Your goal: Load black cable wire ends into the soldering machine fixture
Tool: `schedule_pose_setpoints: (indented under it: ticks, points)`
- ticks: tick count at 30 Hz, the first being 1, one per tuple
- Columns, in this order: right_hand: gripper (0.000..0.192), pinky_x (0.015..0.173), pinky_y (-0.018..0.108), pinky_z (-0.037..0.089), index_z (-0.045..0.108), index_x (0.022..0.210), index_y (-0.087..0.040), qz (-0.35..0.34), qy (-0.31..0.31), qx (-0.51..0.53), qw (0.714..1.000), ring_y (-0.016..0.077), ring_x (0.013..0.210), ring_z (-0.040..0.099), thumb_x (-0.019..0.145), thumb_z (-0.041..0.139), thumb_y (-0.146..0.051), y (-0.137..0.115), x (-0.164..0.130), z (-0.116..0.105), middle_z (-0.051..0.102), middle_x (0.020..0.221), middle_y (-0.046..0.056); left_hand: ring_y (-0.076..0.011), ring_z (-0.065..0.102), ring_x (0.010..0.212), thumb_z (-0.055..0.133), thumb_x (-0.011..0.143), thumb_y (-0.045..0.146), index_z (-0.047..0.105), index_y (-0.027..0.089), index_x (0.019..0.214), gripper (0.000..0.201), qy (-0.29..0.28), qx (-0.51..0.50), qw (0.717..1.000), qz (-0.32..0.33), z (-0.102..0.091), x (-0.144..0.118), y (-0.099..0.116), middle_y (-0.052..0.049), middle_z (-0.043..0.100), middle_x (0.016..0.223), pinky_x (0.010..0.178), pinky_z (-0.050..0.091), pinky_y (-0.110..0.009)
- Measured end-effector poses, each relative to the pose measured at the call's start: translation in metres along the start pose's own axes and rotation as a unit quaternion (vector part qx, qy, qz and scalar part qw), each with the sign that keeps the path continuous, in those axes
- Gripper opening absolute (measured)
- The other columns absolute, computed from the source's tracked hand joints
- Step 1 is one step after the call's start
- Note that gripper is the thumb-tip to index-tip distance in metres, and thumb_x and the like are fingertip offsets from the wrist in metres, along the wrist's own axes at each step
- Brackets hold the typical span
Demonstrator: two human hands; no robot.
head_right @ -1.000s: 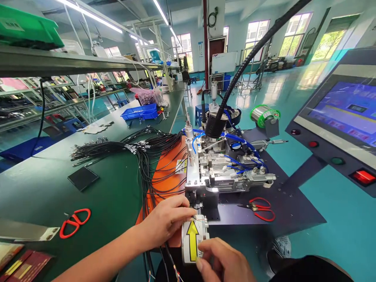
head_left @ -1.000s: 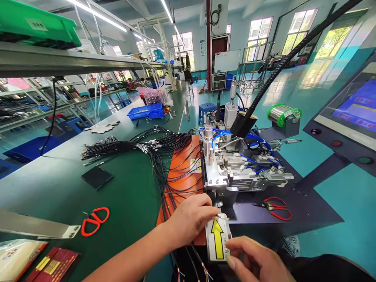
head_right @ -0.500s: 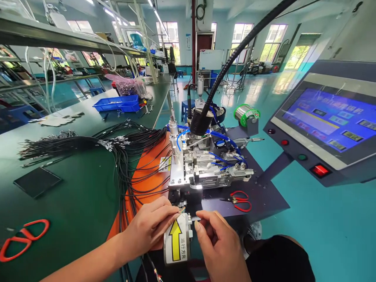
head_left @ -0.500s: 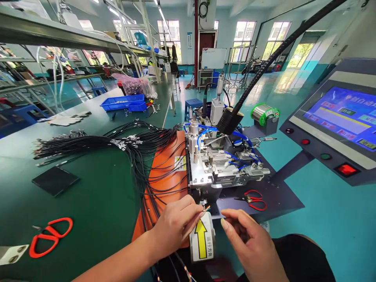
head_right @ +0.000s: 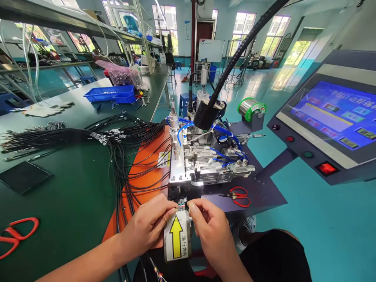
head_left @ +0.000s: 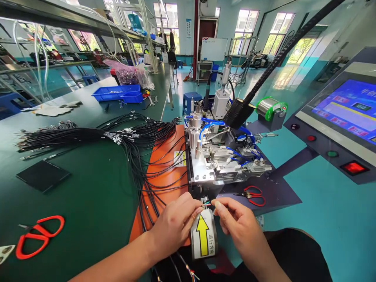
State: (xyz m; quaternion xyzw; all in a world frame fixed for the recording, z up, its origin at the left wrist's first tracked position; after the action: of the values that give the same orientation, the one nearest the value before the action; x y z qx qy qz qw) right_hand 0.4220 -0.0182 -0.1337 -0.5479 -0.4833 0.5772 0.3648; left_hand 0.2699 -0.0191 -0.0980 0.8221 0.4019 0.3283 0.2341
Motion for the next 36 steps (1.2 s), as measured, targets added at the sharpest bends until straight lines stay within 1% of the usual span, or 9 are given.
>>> schedule_pose_setpoints:
  ticks: [2,4,8,11,14,19,23,29,36]
  points:
    - [0.036,0.049,0.022,0.029,0.066,0.087,-0.017,0.018,-0.014,0.029,0.999,0.0082,0.055,0.039,0.091,0.060,-0.052,0.002,0.004,0.003,0.053,0.069,-0.001,-0.0144,0.049,0.071,0.043,0.102,0.020,0.065,0.015,0.102,0.022,-0.004,0.003,1.000,0.007,0.001,0.000,0.001,-0.004,0.054,0.080,0.061,0.039,-0.025]
    - [0.036,0.048,0.021,0.026,0.065,0.084,-0.016,0.031,-0.021,0.042,0.998,0.0072,0.054,0.038,0.091,0.061,-0.052,0.005,0.006,0.004,0.052,0.069,-0.001,-0.0145,0.048,0.069,0.043,0.102,0.020,0.065,0.015,0.102,0.022,-0.009,0.008,1.000,0.014,0.002,0.000,0.002,-0.004,0.053,0.080,0.060,0.038,-0.025]
    - [0.037,0.048,0.021,0.024,0.066,0.086,-0.016,0.037,-0.026,0.056,0.997,0.0065,0.055,0.036,0.091,0.060,-0.052,0.010,0.007,0.005,0.050,0.067,-0.002,-0.0147,0.048,0.069,0.044,0.102,0.020,0.066,0.015,0.102,0.022,-0.006,0.014,1.000,0.017,0.002,0.000,0.002,-0.004,0.053,0.079,0.059,0.037,-0.026]
    - [0.032,0.048,0.020,0.024,0.068,0.092,-0.016,0.044,-0.047,0.085,0.994,0.0061,0.055,0.033,0.087,0.068,-0.048,0.012,0.005,0.010,0.050,0.068,-0.003,-0.0148,0.048,0.069,0.044,0.102,0.021,0.065,0.015,0.102,0.022,-0.007,0.014,1.000,0.016,0.001,0.000,0.002,-0.005,0.054,0.080,0.059,0.037,-0.026]
    - [0.029,0.048,0.018,0.026,0.069,0.096,-0.017,0.054,-0.065,0.107,0.991,0.0064,0.057,0.035,0.082,0.075,-0.042,0.012,0.004,0.014,0.051,0.068,-0.003,-0.0147,0.049,0.069,0.044,0.102,0.021,0.065,0.016,0.103,0.022,-0.010,0.016,1.000,0.014,0.002,0.000,0.002,-0.005,0.054,0.080,0.060,0.038,-0.026]
    - [0.024,0.051,0.018,0.031,0.070,0.094,-0.017,0.033,-0.079,0.120,0.989,0.0074,0.061,0.041,0.085,0.071,-0.040,0.007,0.005,0.015,0.057,0.074,-0.002,-0.0146,0.048,0.067,0.044,0.101,0.022,0.064,0.017,0.101,0.021,-0.006,0.027,0.999,0.018,0.002,0.000,0.002,-0.004,0.053,0.078,0.057,0.036,-0.026]
    - [0.023,0.053,0.018,0.033,0.070,0.091,-0.017,0.027,-0.083,0.122,0.989,0.0083,0.064,0.044,0.086,0.071,-0.039,0.006,0.006,0.016,0.058,0.075,-0.001,-0.0148,0.047,0.067,0.043,0.101,0.022,0.064,0.017,0.100,0.022,-0.003,0.031,0.999,0.023,0.002,0.000,0.002,-0.004,0.052,0.078,0.058,0.034,-0.026]
    - [0.024,0.055,0.019,0.031,0.069,0.088,-0.015,0.028,-0.092,0.134,0.986,0.0074,0.062,0.040,0.087,0.071,-0.039,0.004,0.007,0.019,0.054,0.072,-0.002,-0.0145,0.047,0.067,0.043,0.101,0.020,0.063,0.016,0.099,0.021,-0.004,0.023,0.999,0.022,0.003,-0.001,0.000,-0.003,0.052,0.079,0.058,0.034,-0.026]
    - [0.029,0.051,0.020,0.025,0.068,0.089,-0.014,0.039,-0.089,0.134,0.986,0.0064,0.057,0.033,0.086,0.071,-0.042,0.008,0.006,0.020,0.048,0.066,-0.004,-0.0140,0.047,0.066,0.045,0.099,0.017,0.061,0.017,0.101,0.017,-0.001,0.031,0.999,0.037,0.004,-0.002,0.000,-0.003,0.051,0.080,0.056,0.033,-0.025]
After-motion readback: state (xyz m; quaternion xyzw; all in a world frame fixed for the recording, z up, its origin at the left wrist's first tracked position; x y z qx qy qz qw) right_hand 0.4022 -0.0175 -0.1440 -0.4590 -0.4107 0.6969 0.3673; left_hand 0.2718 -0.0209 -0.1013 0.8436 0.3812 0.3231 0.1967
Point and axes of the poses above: each hand's wrist, its own x-axis towards the middle knuckle, its own z-axis out of the palm, y = z × x, the point moved 8 cm from there along x, towards the middle knuckle
